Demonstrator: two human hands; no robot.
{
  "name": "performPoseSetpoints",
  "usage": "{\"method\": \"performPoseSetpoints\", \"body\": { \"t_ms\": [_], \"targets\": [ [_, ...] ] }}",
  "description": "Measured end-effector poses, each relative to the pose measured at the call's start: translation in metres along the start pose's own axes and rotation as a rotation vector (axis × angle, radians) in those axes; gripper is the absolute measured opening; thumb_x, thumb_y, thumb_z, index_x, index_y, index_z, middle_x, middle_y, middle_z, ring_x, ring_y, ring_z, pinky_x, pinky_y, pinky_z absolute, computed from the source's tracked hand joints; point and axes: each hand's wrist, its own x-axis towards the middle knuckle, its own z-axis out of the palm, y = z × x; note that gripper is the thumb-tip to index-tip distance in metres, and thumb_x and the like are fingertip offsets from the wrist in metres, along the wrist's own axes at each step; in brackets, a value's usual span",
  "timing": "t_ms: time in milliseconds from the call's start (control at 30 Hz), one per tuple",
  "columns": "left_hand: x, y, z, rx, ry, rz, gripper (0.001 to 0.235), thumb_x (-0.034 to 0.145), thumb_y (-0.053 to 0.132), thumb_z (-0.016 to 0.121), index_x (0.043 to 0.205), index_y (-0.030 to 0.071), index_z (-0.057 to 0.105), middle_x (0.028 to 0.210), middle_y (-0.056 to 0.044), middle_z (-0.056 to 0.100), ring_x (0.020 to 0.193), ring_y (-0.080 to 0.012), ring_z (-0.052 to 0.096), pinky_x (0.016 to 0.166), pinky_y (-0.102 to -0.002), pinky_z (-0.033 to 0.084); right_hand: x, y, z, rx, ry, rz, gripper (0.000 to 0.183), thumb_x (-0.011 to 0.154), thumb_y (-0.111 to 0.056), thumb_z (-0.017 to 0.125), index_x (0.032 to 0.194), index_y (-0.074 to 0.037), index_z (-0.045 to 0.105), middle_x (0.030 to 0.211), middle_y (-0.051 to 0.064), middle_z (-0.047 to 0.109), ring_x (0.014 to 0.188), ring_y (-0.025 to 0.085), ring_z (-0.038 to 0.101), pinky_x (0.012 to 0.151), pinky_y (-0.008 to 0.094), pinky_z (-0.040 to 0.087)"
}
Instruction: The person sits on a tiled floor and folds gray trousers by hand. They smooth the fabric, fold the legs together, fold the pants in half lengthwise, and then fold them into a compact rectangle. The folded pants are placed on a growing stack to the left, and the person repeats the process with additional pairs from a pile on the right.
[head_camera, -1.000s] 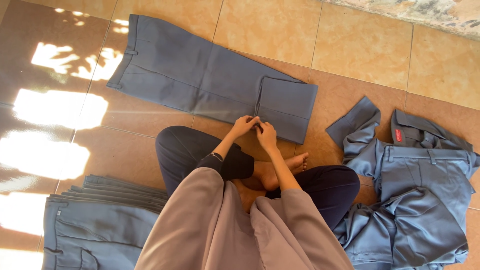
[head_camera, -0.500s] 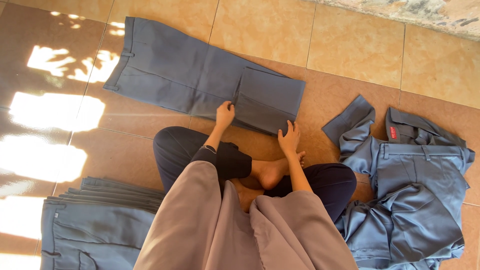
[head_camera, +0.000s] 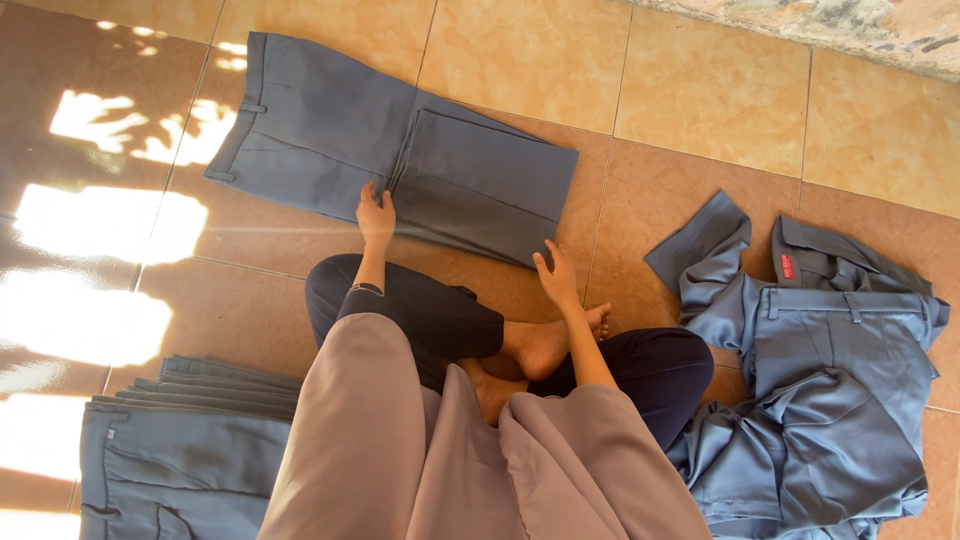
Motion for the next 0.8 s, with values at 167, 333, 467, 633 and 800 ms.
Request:
{"method": "performPoseSetpoints", "body": {
  "t_ms": [167, 333, 467, 633, 800],
  "targets": [
    [-0.021, -0.01, 0.01, 0.359, -0.121, 0.194, 0.053, 0.09, 0.034, 0.075, 0.135, 0.009, 0.063, 0.137, -0.025, 0.057, 0.124, -0.0443, 0.058, 0.092, -0.059, 0.056, 0.013, 0.027, 0.032, -0.049, -0.066, 0.144, 0.07, 0.097, -0.061, 0.063, 0.148, -0.013, 0.055, 0.156, 0.036, 0.032, 0.149, 0.047, 0.029, 0.121, 0.059, 0.022],
    [-0.026, -0.031, 0.031, 0.657, -0.14, 0.302, 0.064, 0.091, 0.036, 0.069, 0.149, 0.016, 0.053, 0.153, -0.019, 0.049, 0.138, -0.0383, 0.049, 0.091, -0.054, 0.056, 0.022, 0.013, 0.033, 0.649, 0.019, 0.447, 0.059, 0.096, -0.037, 0.075, 0.142, -0.003, 0.059, 0.143, 0.021, 0.053, 0.136, 0.033, 0.05, 0.067, 0.025, 0.05],
    [-0.029, -0.026, 0.025, 0.725, -0.167, 0.35, 0.064, 0.093, 0.043, 0.064, 0.152, 0.018, 0.051, 0.153, -0.014, 0.052, 0.139, -0.0352, 0.047, 0.089, -0.052, 0.057, 0.026, 0.017, 0.028, 0.81, 0.093, 0.569, 0.045, 0.088, -0.031, 0.081, 0.125, -0.009, 0.068, 0.127, 0.01, 0.058, 0.107, 0.022, 0.057, 0.061, 0.028, 0.041],
    [-0.033, -0.023, 0.022, 0.639, -0.208, 0.402, 0.072, 0.088, 0.049, 0.068, 0.152, 0.02, 0.051, 0.149, -0.011, 0.057, 0.137, -0.0353, 0.049, 0.089, -0.054, 0.058, 0.025, 0.038, 0.0, 1.073, 0.135, 0.661, 0.03, 0.079, -0.024, 0.085, 0.102, -0.013, 0.07, 0.089, 0.002, 0.059, 0.08, 0.016, 0.062, 0.054, 0.026, 0.036],
    [-0.033, -0.014, 0.031, 0.37, -0.141, 0.538, 0.062, 0.082, 0.045, 0.072, 0.138, 0.021, 0.06, 0.131, -0.006, 0.067, 0.117, -0.0328, 0.066, 0.09, -0.051, 0.058, 0.029, 0.093, -0.049, 0.838, 0.331, 0.52, 0.035, 0.087, -0.004, 0.061, 0.116, -0.016, 0.076, 0.115, 0.002, 0.066, 0.077, 0.014, 0.054, 0.054, 0.022, 0.041]
  ]
}}
